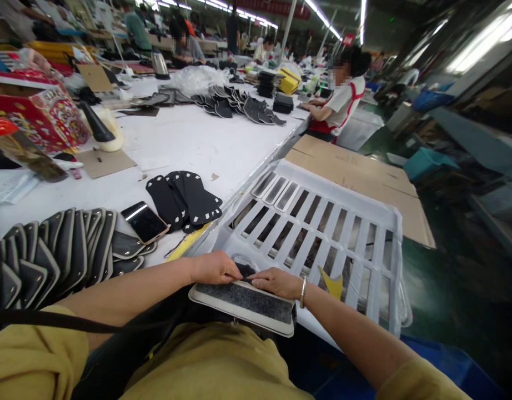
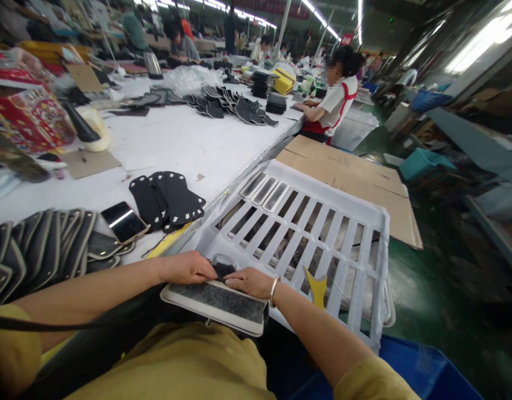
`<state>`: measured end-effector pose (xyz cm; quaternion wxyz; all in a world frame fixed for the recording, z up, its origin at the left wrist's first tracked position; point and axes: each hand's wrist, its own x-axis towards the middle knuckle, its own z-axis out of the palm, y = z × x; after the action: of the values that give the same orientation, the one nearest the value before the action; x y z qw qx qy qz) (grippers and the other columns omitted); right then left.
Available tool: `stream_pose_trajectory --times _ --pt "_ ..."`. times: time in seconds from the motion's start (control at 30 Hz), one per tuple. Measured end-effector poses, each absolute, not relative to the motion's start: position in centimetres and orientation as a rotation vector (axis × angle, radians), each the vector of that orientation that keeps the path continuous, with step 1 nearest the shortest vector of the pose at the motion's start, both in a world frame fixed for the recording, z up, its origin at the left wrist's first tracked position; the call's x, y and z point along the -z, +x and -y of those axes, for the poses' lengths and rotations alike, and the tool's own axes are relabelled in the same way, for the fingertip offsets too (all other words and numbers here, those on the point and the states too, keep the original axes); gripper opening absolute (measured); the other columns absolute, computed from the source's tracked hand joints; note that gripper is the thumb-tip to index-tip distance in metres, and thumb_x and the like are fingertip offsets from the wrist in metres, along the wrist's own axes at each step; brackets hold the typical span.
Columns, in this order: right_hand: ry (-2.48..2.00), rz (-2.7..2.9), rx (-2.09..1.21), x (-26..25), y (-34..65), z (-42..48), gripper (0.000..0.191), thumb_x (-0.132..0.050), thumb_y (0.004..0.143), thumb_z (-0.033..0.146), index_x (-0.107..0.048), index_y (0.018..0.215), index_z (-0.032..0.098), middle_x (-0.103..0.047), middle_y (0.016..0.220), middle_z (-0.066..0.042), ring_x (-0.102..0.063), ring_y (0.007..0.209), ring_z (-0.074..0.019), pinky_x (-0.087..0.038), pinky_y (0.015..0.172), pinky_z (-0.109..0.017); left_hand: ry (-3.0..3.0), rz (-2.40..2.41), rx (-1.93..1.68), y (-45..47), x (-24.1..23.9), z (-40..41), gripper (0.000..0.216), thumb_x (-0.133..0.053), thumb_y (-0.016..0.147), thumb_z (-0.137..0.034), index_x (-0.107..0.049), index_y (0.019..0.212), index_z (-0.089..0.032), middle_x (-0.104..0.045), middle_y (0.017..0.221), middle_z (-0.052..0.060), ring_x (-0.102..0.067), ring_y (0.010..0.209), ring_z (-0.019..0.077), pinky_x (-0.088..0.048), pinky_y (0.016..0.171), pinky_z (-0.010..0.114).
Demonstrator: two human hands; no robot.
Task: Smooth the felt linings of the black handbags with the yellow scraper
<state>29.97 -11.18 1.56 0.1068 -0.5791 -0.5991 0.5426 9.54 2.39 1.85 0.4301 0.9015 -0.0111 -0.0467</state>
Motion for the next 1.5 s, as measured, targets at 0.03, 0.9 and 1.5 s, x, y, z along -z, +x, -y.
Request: stream_pose_trajectory --times 0.03,0.9,1.5 --pt "-1.698 1.774 -1.599 -1.8 29.7 11.0 0.052 -0.045 0.085 0.055 -0.060 0.121 0.020 -0.066 0.114 -0.003 -0.060 0.104 -0.0216 -0.042 0.094 -0.030 2.245 0.035 0.120 9.5 -1.9 -2.3 0.026 -0.053 0.078 -0.013 -0.071 0.096 -0.022 -0.072 0.098 0.004 -0.064 0.091 0.0182 -0.042 0.086 0.021" --pt "-1.728 2.422 -0.346 -1.6 27.1 13.7 0.033 -0.035 0.096 0.028 -0.060 0.114 0.017 -0.067 0.105 -0.009 -0.065 0.089 -0.0178 -0.053 0.074 -0.028 2.457 0.091 0.003 7.9 -0.4 -3.4 0.031 -0.044 0.090 -0.019 -0.064 0.115 -0.020 -0.068 0.111 0.005 -0.064 0.099 0.0168 -0.044 0.088 0.020" --pt "-1.849 2.273 -0.437 -1.7 25.8 14.0 0.035 -0.034 0.095 0.027 -0.064 0.110 0.016 -0.068 0.104 -0.008 -0.065 0.091 -0.0192 -0.052 0.078 -0.030 2.607 0.204 0.037 8.0 -1.3 -2.5 0.033 -0.046 0.084 -0.010 -0.063 0.112 -0.012 -0.067 0.110 0.010 -0.064 0.100 0.0209 -0.047 0.088 0.026"
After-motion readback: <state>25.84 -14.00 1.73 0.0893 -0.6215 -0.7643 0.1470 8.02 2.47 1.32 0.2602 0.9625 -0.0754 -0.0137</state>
